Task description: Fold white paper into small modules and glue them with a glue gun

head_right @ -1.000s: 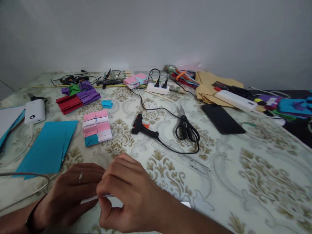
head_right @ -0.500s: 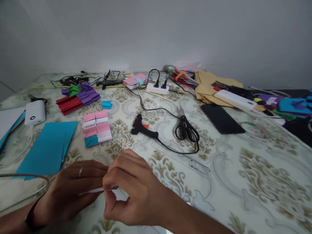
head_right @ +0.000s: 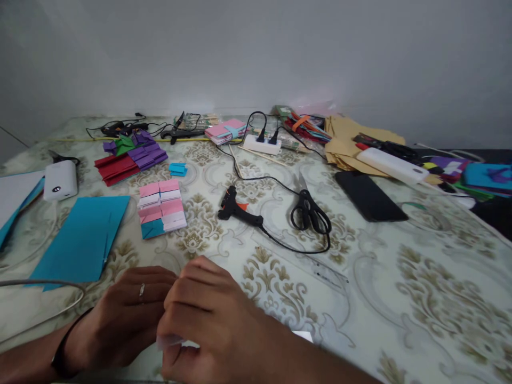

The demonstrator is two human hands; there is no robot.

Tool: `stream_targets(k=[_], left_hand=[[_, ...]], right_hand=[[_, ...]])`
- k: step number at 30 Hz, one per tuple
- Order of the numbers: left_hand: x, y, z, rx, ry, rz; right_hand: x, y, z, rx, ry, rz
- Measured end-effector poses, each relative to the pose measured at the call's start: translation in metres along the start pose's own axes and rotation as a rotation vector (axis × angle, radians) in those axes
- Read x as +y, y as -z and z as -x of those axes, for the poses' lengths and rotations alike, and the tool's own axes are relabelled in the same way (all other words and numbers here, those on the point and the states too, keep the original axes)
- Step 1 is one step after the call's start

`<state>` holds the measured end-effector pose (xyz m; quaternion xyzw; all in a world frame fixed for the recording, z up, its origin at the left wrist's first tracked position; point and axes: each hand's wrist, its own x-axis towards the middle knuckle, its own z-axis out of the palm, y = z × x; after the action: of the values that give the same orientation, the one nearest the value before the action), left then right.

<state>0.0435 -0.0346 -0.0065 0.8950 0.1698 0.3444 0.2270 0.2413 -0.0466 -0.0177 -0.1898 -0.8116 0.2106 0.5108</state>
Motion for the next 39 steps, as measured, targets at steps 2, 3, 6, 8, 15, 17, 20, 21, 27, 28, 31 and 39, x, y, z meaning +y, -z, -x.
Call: stream_targets(k=[2, 3, 6, 8, 15, 17, 20, 21, 27, 28, 31, 39], left_hand=[[0.0, 0.003, -0.001, -0.01, -0.016, 0.0], [0.0, 0.004, -0.002, -0.015, -0.024, 0.001], [-0.001, 0.006, 0.0, -0.017, -0.038, 0.033], [-0.003, 0.007, 0.003, -0.026, -0.03, 0.067], [-0.007, 0.013, 0.007, -0.019, -0.014, 0.116], [-0.008, 0.016, 0.006, -0.016, -0.022, 0.091], [-0.01, 0.016, 0.006, -0.007, -0.037, 0.037], [-0.011, 0.015, 0.006, -0.009, -0.045, 0.011], [-0.012, 0.009, 0.01, -0.065, -0.071, -0.076], [-0.012, 0.009, 0.011, -0.067, -0.068, -0.068], [-0.012, 0.012, 0.011, -0.059, -0.058, -0.04], [-0.011, 0.001, 0.01, -0.045, -0.004, -0.063]], right_hand=[[-0.001, 0.002, 0.0, 0.006, -0.021, -0.022], [-0.001, 0.003, 0.0, 0.009, -0.029, -0.029], [0.0, 0.005, 0.0, 0.012, -0.023, -0.042], [0.0, 0.006, 0.001, 0.009, -0.019, -0.059], [-0.002, 0.016, -0.001, 0.052, -0.107, -0.095], [-0.002, 0.018, -0.002, 0.061, -0.106, -0.095], [-0.002, 0.016, -0.002, 0.049, -0.09, -0.055], [-0.001, 0.014, -0.002, 0.034, -0.082, -0.03], [0.0, 0.008, -0.002, -0.047, -0.039, 0.062], [0.0, 0.008, -0.002, -0.032, -0.043, 0.052], [-0.001, 0.012, -0.004, 0.005, -0.054, 0.02], [0.002, 0.008, -0.002, -0.003, -0.033, 0.012]])
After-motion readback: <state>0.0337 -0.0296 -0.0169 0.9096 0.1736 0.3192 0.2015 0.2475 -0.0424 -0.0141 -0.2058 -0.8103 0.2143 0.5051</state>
